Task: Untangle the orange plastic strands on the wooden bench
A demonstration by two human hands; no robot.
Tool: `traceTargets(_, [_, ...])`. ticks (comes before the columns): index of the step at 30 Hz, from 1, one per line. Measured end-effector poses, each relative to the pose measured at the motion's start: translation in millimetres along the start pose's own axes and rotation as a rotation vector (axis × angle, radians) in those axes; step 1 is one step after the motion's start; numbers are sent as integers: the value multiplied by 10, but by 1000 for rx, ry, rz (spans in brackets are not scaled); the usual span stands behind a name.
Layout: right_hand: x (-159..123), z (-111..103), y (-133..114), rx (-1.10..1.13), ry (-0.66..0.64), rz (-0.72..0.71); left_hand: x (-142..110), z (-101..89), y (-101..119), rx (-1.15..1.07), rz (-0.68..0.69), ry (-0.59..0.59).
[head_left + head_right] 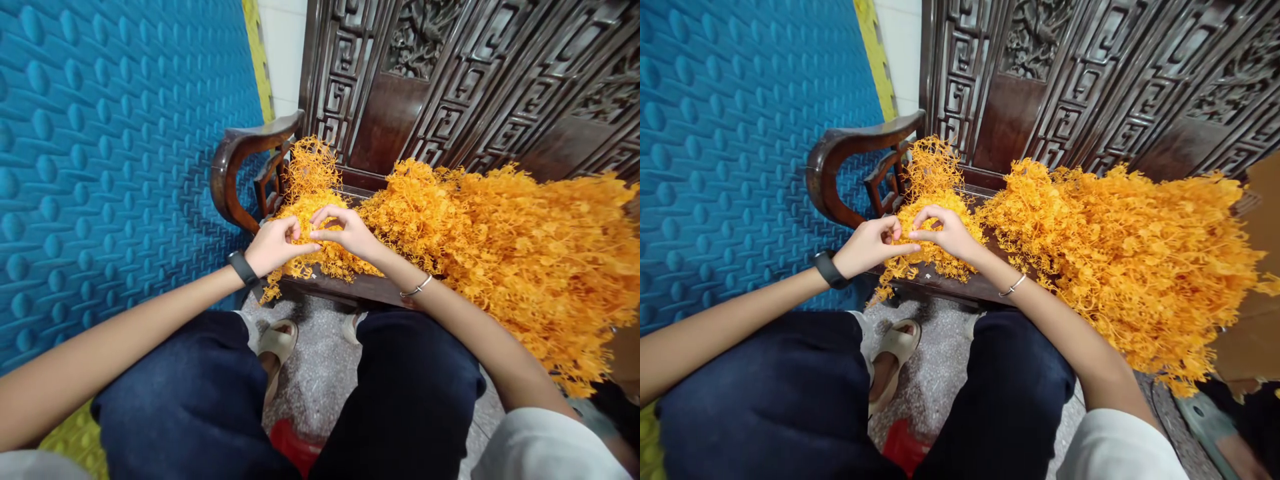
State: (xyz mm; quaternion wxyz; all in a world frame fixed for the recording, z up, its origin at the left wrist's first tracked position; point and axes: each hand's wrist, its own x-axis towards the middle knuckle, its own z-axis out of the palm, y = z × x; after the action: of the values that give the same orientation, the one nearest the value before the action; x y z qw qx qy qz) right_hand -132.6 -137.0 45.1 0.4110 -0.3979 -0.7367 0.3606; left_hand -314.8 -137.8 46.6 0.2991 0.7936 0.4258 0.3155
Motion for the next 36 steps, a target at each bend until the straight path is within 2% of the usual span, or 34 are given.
traceTargets(4, [10, 133, 20, 211, 13, -11, 19, -23, -22, 172, 134, 203])
traceTargets(5, [12, 154, 22, 231, 26, -18, 27, -28, -31, 164, 173, 216])
traceTargets(8, [14, 166, 29, 220, 111, -67, 58, -24, -83, -44, 195, 99])
traceTargets(11, [11, 141, 42, 147, 190, -110, 90, 0, -149, -283, 79, -25])
traceTargets(13, [10, 127, 54, 99, 213, -121, 104, 15, -169, -321, 33, -88])
traceTargets(16, [14, 115, 70, 62, 244, -124, 109, 21, -142, -310, 36, -152])
traceTargets(21, [30, 107, 64, 89, 226, -9, 103, 19, -74, -356, 24, -95])
traceTargets(28, [5, 72, -14, 142, 20, 122, 97, 29, -105, -416, -66, 8])
traceTargets(32, [-28, 39, -67, 62, 40, 57, 99, 27, -170, -360, -63, 13])
traceTargets(36, [-20, 56, -94, -14, 53, 13, 93, 40, -181, -257, -38, -61])
